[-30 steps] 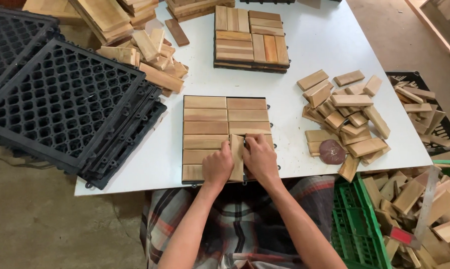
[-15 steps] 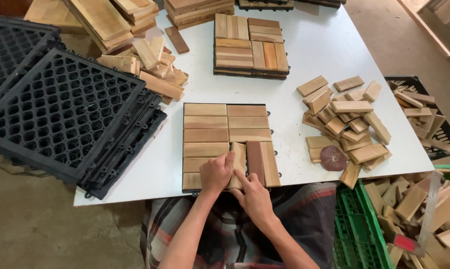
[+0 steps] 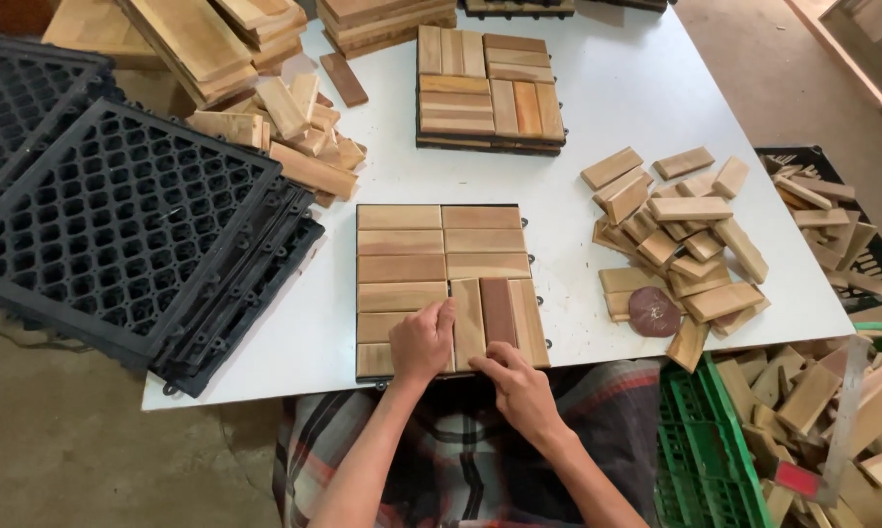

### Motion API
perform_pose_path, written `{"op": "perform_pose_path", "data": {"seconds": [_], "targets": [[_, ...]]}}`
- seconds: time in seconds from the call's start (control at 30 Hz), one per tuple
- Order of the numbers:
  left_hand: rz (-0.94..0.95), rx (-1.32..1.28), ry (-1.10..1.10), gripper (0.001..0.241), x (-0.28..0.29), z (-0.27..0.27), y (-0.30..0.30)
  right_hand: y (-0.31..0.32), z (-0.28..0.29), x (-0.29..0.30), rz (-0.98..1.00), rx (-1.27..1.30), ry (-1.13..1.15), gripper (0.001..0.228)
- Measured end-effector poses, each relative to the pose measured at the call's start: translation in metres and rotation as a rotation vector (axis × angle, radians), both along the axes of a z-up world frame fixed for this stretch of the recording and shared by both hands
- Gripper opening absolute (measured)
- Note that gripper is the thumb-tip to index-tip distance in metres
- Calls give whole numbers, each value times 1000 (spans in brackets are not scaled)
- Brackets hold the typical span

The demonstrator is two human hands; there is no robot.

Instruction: Assembling modular wood tiles by placing individual wooden slats into a plastic grid base on a workbench.

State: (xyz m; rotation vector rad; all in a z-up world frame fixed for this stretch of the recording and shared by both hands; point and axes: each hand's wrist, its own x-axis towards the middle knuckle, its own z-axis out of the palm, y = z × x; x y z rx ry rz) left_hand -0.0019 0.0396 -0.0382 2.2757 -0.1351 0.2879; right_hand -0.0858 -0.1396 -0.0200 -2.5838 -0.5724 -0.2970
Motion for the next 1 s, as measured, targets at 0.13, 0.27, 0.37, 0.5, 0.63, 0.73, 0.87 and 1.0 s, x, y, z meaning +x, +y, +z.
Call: {"op": "perform_pose_path", "data": {"seconds": [0.13,0.27,0.37,0.5,0.63,0.73,0.87,1.0], "targets": [[-20,2,-20,49,-4,9,0,-1,11,5,56,-75,-97,40],[-133,43,-142,32,-8,21,-1,-8,10,29,-183,19,-95,20],[-197,173,-179,32,-5,20,-4,-15,0,62,-299,-61,-92,36],[-280,327,-188,44,-3,12,-6,-8,-29,83,-290,-257,-254,48],[-266,321,-161,46,2,21,-6,-3,-16,83,-239,-271,-354,44],[-292,325,-130,52,0,14,-8,-6,-22,78,-262,-237,-368,41],[-291,362,-130,62,4,7,-7,-26,-35,71,-467,-90,-150,41],[-327,350,-126,83,2,13,-6,-50,-49,44,-564,61,96,65]]}}
